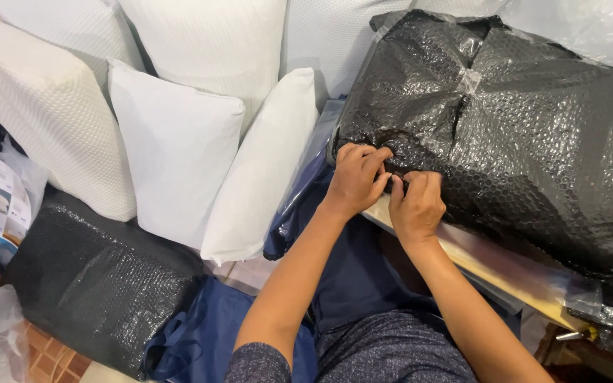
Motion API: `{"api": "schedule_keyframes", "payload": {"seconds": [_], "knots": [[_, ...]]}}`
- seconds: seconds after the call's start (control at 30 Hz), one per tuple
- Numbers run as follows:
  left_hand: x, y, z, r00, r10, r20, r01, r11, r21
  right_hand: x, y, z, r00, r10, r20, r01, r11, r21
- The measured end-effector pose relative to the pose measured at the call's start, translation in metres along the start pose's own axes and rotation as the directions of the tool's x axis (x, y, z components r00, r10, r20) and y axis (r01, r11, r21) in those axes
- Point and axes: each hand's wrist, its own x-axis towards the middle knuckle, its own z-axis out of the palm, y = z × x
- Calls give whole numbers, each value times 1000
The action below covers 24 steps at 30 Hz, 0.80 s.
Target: The person finishes sealing a bubble-wrapped package and then uses a lint roller to clean a white foam pillow.
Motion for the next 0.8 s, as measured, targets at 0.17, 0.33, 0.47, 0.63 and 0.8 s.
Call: {"api": "schedule_keyframes", "payload": {"seconds": [0.17,0.33,0.47,0.63,0.8], "knots": [[0,1,-2,1000,-14,18,14,999,-30,15,-1,-19,975,161,153,-172,983,63],[-1,2,-3,1000,-16,26,17,1000,-23,16,12,-17,960,180,215,-202,975,86],[-1,1,-4,999,-20,40,20,1000,3,23,5,-32,950,151,274,-174,983,62],[-3,1,-3,998,-24,57,23,1000,18,18,10,-25,948,153,280,-172,984,43],[2,5,-17,994,-26,108,25,1000,16,17,13,-18,940,203,275,-222,974,41]]}}
